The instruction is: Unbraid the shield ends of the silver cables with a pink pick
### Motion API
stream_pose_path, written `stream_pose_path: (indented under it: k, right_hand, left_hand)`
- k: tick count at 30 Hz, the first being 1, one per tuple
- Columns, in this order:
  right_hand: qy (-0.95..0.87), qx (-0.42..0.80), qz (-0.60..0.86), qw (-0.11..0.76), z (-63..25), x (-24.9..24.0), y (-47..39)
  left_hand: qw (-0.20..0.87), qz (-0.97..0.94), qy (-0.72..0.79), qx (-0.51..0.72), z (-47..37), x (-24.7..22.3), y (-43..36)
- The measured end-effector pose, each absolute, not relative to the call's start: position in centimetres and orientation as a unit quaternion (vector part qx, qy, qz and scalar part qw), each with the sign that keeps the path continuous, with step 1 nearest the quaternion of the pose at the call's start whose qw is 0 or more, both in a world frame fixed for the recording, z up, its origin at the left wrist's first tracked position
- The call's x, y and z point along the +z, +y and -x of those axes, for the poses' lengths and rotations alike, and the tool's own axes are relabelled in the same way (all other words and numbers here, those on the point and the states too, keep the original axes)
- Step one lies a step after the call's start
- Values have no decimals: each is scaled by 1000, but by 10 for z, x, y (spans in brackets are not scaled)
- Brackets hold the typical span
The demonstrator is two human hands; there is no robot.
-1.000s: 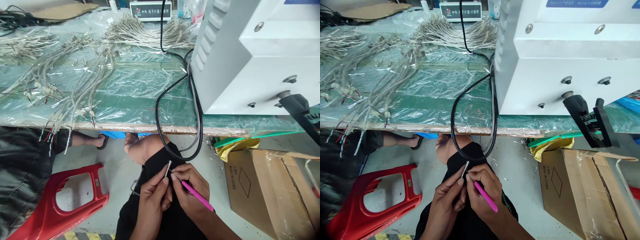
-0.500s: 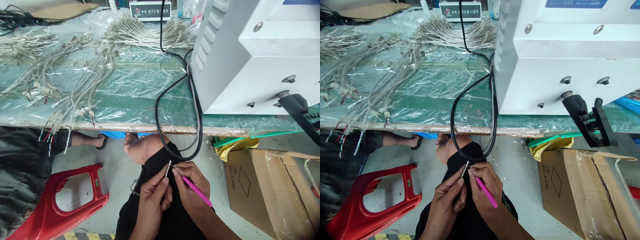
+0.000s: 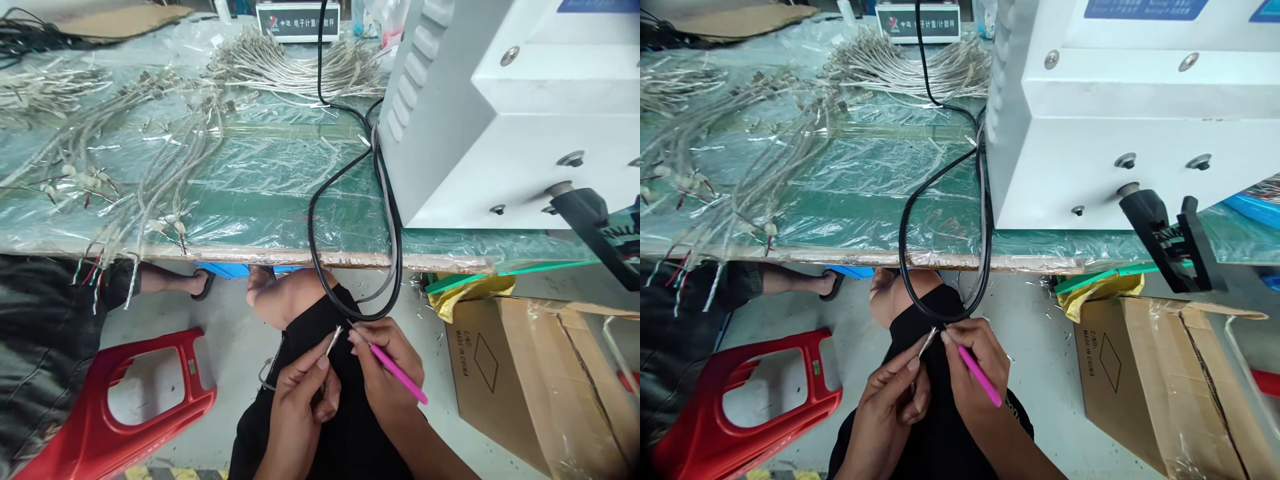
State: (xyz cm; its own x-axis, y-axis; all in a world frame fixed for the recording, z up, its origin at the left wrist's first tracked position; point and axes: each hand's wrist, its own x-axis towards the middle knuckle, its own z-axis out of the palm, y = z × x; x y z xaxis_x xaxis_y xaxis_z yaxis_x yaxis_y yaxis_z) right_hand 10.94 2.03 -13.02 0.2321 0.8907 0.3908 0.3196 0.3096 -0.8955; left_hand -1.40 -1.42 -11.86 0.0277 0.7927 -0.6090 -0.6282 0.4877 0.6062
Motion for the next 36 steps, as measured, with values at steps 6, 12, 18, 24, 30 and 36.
stream_pose_path:
  k: [6, 12, 18, 24, 30, 36]
  right_hand:
    - [-639, 217, 482, 558, -110, -125, 15]
    - [-652, 226, 477, 545, -111, -126, 15]
    - [-643, 209, 492, 549, -110, -124, 18]
    - [-620, 205, 517, 554, -108, -127, 20]
    - [-550, 244, 583, 546, -109, -135, 19]
    - [-637, 227, 477, 562, -112, -126, 14]
  left_hand:
    - [713, -85, 483, 500, 13, -116, -12]
    - [706, -96, 495, 497, 11, -117, -14]
    - [692, -112, 514, 495, 8, -112, -15]
    - [695, -122, 517, 484, 9, -114, -15]
    - [706, -114, 500, 488, 12, -119, -16]
    - [714, -110, 480, 498, 13, -120, -14]
